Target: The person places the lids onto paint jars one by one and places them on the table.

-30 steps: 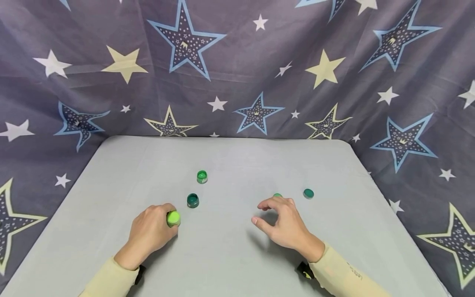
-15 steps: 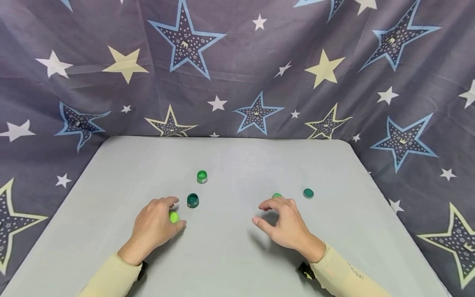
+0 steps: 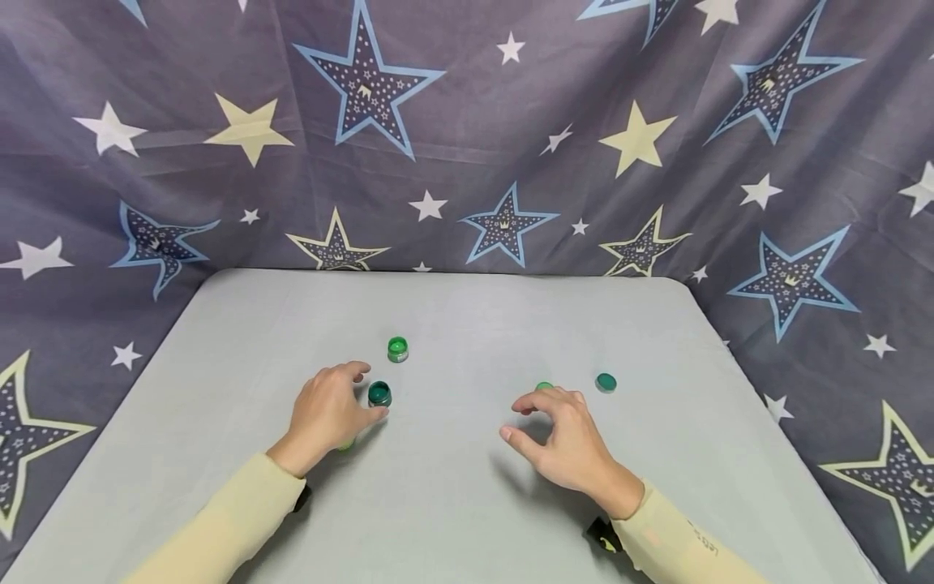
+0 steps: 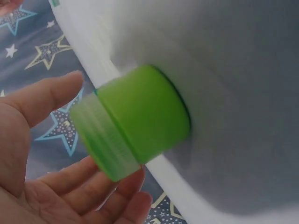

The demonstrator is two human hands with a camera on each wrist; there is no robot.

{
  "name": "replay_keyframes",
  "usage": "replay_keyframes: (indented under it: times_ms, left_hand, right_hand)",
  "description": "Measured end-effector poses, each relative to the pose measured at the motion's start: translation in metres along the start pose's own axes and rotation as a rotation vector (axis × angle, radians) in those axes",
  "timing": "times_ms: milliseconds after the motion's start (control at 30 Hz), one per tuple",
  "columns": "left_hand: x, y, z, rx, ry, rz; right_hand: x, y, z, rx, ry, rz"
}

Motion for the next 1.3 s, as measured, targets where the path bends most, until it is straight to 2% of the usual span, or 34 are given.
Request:
replay_keyframes:
  times_ms: [267, 600, 833, 1000, 1300]
  left_hand:
    - [0.003, -0.012, -0.007, 0.118, -0.044, 0.016]
    - [0.004, -0.023, -0.009, 0.158, -0.059, 0.041]
    - [0.006, -0.026, -0.009, 0.173, -0.056, 0.053]
    - [0.006, -0.026, -0.007, 0.156, -0.051, 0.065]
    - [-0.008, -0.02, -0.002, 0.11, 0.021, 0.037]
  right_hand:
    - [0.001, 0.0, 0.001, 0.003, -0.005, -0.008]
    - [0.0, -0.001, 0.0, -0.002, -0.004, -0.001]
    - [0.002, -0.001, 0.0, -0.004, -0.007, -0.003]
    - [0.002, 0.0, -0.001, -0.001, -0.007, -0.006]
    - [-0.003, -0.001, -0.001, 0.012, 0.018, -0.018]
Point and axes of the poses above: each hand's wrist, its own y-axis away from the middle knuckle, its own z-axis out of the back of the hand, x = y × z, the point moved 1 cm from there along -y, towards the middle knuckle, and after that the axes turned 1 degree about y, right-handed, at the moved point
